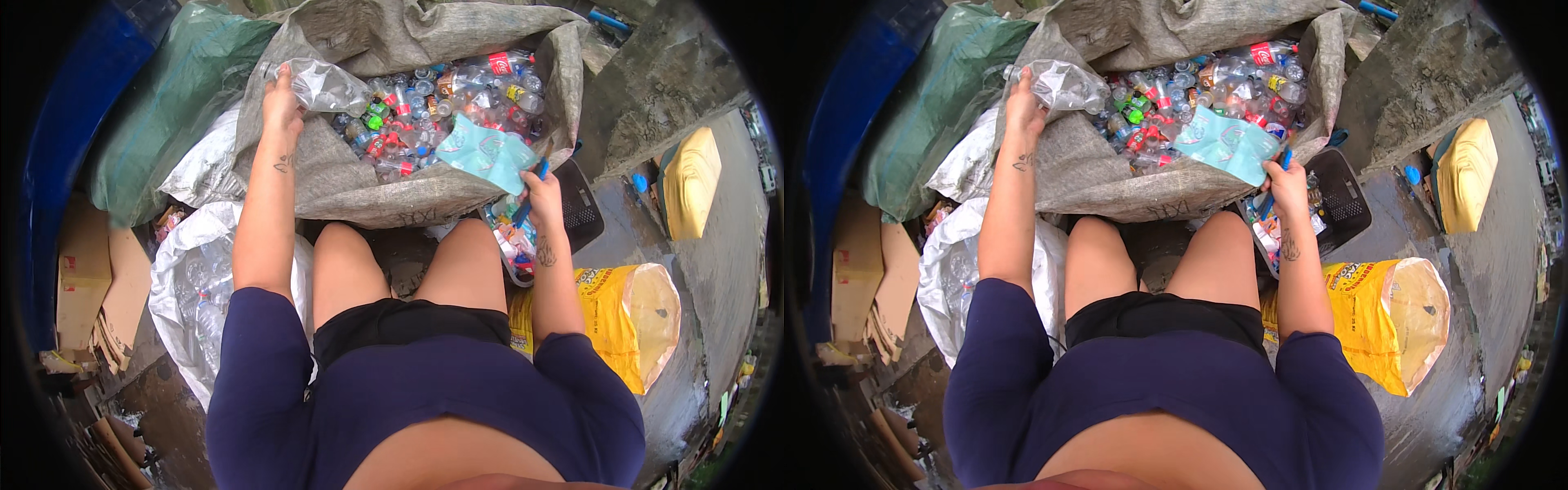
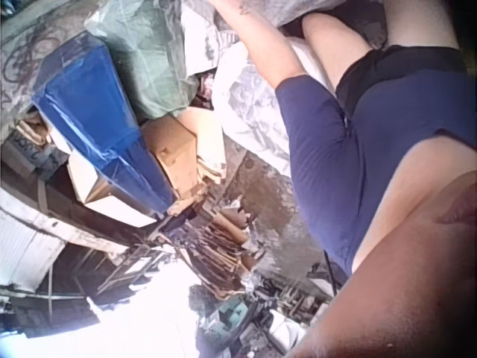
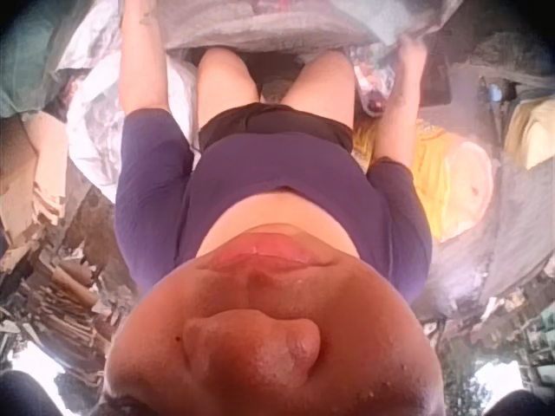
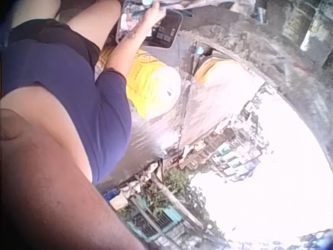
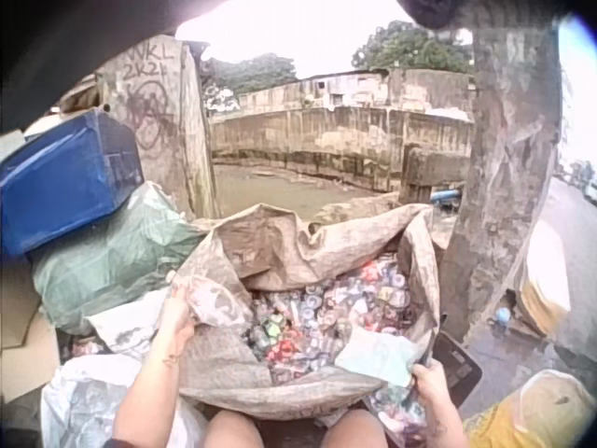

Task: The person sits on the ground and repeatedly picks up plastic bottles from a large sack. They use a blue utility knife to cut off the labels from each bottle and then place the bottles into a white sack.

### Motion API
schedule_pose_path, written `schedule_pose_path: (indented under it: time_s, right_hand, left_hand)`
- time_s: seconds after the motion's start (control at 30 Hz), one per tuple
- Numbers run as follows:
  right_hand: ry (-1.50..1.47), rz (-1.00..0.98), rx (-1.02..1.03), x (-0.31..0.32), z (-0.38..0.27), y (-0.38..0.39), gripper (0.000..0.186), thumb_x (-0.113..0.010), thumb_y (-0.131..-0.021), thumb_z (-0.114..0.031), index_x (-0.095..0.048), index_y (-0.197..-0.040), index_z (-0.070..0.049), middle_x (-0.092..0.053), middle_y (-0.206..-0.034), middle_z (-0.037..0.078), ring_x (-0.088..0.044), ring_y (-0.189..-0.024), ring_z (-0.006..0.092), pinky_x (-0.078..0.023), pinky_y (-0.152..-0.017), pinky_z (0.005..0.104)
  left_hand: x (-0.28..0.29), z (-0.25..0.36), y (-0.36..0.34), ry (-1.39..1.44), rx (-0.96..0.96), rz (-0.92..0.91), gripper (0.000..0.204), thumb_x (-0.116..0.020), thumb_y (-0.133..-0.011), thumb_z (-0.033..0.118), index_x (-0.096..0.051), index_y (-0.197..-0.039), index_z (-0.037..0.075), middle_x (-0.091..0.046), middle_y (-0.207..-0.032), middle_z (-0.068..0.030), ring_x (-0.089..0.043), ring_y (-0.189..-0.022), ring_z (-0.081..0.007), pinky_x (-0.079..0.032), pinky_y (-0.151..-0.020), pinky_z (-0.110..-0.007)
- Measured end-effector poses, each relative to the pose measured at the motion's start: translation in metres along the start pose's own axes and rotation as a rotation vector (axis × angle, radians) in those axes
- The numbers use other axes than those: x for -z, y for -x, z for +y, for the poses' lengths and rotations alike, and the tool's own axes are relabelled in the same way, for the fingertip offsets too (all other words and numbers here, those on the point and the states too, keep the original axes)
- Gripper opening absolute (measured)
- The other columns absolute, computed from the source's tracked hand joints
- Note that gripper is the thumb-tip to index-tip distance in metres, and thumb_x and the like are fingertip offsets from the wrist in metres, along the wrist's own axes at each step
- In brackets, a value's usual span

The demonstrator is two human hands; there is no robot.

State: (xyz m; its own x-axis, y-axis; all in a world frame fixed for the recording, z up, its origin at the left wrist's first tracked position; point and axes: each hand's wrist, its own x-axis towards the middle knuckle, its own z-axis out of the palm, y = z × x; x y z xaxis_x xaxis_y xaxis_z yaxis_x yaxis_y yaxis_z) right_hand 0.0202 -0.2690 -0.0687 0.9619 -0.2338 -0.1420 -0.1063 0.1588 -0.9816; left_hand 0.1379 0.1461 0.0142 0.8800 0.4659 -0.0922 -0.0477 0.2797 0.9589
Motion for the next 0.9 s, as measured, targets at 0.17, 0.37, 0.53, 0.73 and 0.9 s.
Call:
schedule_pose_path:
  time_s: [0.17,0.37,0.53,0.73,0.9]
  right_hand:
    - [-0.041,0.432,-0.087,0.154,0.05,-0.003,0.008,-0.057,-0.081,-0.004,-0.05,-0.082,-0.006,-0.048,-0.06,0.001,-0.043,-0.045,0.0094,-0.039,-0.042,0.0241]
    - [0.128,0.777,-0.504,0.239,0.171,0.004,0.01,-0.059,-0.082,-0.011,-0.052,-0.082,-0.004,-0.047,-0.062,0.003,-0.041,-0.045,0.0097,-0.038,-0.039,0.0245]
    - [0.024,0.847,-0.577,0.278,0.222,-0.01,0.012,-0.053,-0.088,-0.018,-0.055,-0.084,-0.007,-0.05,-0.063,0.001,-0.042,-0.045,0.0106,-0.039,-0.041,0.0254]
    - [0.152,0.891,-0.381,0.253,0.191,-0.035,0.029,-0.051,-0.091,-0.029,-0.053,-0.103,-0.002,-0.06,-0.075,0.01,-0.054,-0.051,0.0165,-0.044,-0.045,0.0287]
    - [0.584,0.506,0.398,0.139,0.04,-0.076,0.028,-0.064,-0.084,-0.026,-0.062,-0.094,0.001,-0.058,-0.068,0.003,-0.052,-0.058,0.0083,-0.043,-0.053,0.0247]
  left_hand:
    - [0.171,0.05,0.019,-0.118,-0.145,0.163,0.04,-0.06,-0.084,0.03,-0.046,-0.116,0.009,-0.057,-0.103,-0.0024,-0.054,-0.09,-0.0161,-0.041,-0.071,-0.034]
    - [0.355,0.102,0.124,-0.67,-0.013,0.512,0.066,-0.07,-0.075,0.032,-0.043,-0.126,0.002,-0.059,-0.105,-0.0087,-0.056,-0.091,-0.0173,-0.042,-0.076,-0.03]
    - [0.433,0.059,0.163,-0.785,0.131,0.586,0.079,-0.071,-0.073,0.039,-0.036,-0.132,-0.001,-0.053,-0.118,-0.0202,-0.052,-0.108,-0.03,-0.037,-0.093,-0.043]
    - [0.42,0.014,0.162,-1.204,-0.226,0.636,0.091,-0.073,-0.072,0.04,-0.027,-0.137,-0.003,-0.036,-0.135,-0.027,-0.036,-0.127,-0.0332,-0.03,-0.102,-0.04]
    - [0.332,0.008,0.143,-1.244,-0.546,0.553,0.074,-0.07,-0.077,0.032,-0.035,-0.135,0.001,-0.038,-0.136,-0.0189,-0.034,-0.128,-0.0305,-0.029,-0.102,-0.042]
